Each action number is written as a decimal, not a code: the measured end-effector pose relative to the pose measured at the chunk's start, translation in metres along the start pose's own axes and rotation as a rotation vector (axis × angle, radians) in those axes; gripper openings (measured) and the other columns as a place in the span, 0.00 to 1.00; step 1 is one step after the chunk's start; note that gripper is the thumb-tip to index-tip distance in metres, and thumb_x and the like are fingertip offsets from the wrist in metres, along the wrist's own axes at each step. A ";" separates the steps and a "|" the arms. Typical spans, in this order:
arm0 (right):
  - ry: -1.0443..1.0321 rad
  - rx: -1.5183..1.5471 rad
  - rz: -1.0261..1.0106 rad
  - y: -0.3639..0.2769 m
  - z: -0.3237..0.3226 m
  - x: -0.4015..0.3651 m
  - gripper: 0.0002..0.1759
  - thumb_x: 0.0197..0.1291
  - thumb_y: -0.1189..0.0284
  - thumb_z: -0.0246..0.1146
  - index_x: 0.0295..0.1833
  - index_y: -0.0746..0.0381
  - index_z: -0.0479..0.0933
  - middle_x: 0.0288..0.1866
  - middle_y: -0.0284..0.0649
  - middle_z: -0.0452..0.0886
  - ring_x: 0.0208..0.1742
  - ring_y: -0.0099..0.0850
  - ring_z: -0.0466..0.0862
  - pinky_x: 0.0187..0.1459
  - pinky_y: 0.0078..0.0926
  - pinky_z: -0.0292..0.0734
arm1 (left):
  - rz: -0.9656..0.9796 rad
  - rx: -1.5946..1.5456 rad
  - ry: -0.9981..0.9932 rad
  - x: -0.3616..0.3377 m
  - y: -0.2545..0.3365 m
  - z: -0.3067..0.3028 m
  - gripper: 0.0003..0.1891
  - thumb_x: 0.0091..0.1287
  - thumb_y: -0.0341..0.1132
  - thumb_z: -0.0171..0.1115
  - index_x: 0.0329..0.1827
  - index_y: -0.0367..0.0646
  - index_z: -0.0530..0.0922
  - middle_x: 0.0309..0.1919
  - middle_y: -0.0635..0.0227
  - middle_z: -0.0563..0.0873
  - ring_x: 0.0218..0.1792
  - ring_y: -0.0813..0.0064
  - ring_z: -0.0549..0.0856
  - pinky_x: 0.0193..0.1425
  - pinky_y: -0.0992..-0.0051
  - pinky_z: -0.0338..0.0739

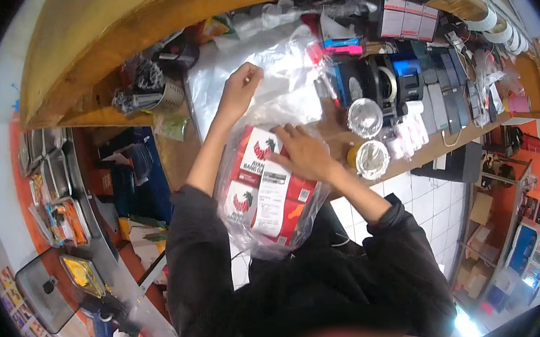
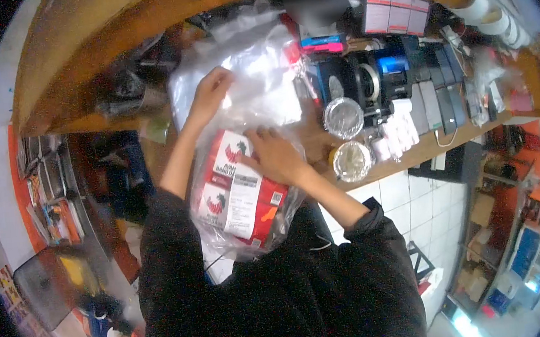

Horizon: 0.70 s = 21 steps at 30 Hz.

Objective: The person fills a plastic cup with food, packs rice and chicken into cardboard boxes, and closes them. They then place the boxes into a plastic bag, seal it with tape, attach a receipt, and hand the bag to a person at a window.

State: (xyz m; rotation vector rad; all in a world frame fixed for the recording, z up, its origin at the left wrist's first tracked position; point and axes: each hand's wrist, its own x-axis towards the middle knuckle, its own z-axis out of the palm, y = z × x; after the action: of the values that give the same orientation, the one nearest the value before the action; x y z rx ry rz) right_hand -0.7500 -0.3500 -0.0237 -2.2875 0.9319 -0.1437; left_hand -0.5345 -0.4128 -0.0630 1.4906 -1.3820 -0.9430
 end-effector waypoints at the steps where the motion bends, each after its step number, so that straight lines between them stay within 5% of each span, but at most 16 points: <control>1: -0.005 0.023 0.014 -0.001 -0.002 0.000 0.33 0.67 0.49 0.56 0.62 0.67 0.67 0.52 0.58 0.74 0.54 0.57 0.76 0.56 0.50 0.72 | -0.011 0.083 0.060 0.018 -0.007 0.011 0.11 0.69 0.41 0.63 0.45 0.44 0.76 0.33 0.64 0.80 0.37 0.63 0.83 0.42 0.68 0.76; 4: -0.028 0.143 0.036 0.004 -0.008 0.002 0.33 0.68 0.47 0.54 0.63 0.66 0.68 0.52 0.59 0.74 0.55 0.57 0.75 0.58 0.50 0.70 | 0.180 0.497 0.267 0.049 -0.020 0.048 0.13 0.63 0.40 0.68 0.43 0.45 0.76 0.39 0.63 0.81 0.42 0.58 0.84 0.46 0.62 0.77; 5: -0.044 0.291 0.012 0.009 -0.013 0.001 0.31 0.69 0.50 0.55 0.63 0.66 0.69 0.53 0.58 0.75 0.55 0.56 0.76 0.58 0.47 0.71 | 0.065 0.596 0.201 0.049 -0.015 0.053 0.13 0.60 0.39 0.70 0.43 0.48 0.76 0.42 0.67 0.81 0.44 0.60 0.83 0.47 0.60 0.77; 9: -0.085 0.742 0.114 0.023 -0.076 0.004 0.21 0.69 0.62 0.60 0.57 0.68 0.75 0.52 0.55 0.79 0.52 0.46 0.82 0.54 0.36 0.76 | 0.132 0.433 0.131 0.056 -0.027 0.042 0.11 0.60 0.39 0.70 0.39 0.45 0.79 0.38 0.68 0.83 0.40 0.64 0.84 0.44 0.64 0.77; 10: -0.084 0.743 0.110 0.041 -0.080 0.007 0.21 0.69 0.62 0.60 0.57 0.68 0.75 0.52 0.55 0.79 0.52 0.46 0.82 0.54 0.36 0.76 | 0.133 0.438 0.132 0.055 -0.030 0.040 0.11 0.60 0.39 0.70 0.39 0.45 0.79 0.38 0.68 0.83 0.40 0.64 0.84 0.44 0.64 0.77; 12: 0.181 0.457 -0.068 0.086 -0.087 0.029 0.15 0.70 0.69 0.58 0.55 0.69 0.78 0.43 0.47 0.85 0.45 0.29 0.86 0.46 0.29 0.80 | 0.077 0.185 0.191 0.053 -0.035 0.037 0.08 0.61 0.36 0.70 0.38 0.43 0.82 0.36 0.66 0.85 0.35 0.67 0.83 0.40 0.68 0.76; 15: 0.177 0.587 0.088 0.109 -0.101 0.059 0.13 0.65 0.72 0.62 0.51 0.68 0.80 0.39 0.52 0.86 0.41 0.37 0.86 0.44 0.33 0.80 | 0.060 0.158 0.270 0.050 -0.025 0.036 0.07 0.64 0.34 0.69 0.39 0.41 0.83 0.34 0.68 0.87 0.32 0.73 0.81 0.37 0.73 0.75; 21: 0.125 0.523 0.093 0.134 -0.079 0.105 0.15 0.69 0.70 0.60 0.53 0.70 0.77 0.38 0.47 0.86 0.36 0.32 0.87 0.39 0.28 0.83 | -0.036 0.067 0.322 0.054 -0.021 0.031 0.08 0.65 0.35 0.69 0.40 0.40 0.83 0.33 0.69 0.87 0.30 0.78 0.80 0.36 0.75 0.74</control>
State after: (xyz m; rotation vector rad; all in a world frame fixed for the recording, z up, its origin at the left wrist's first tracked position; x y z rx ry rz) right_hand -0.7767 -0.5328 -0.0586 -1.7658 0.9317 -0.4398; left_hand -0.5510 -0.4694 -0.0914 1.6409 -1.1647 -0.6488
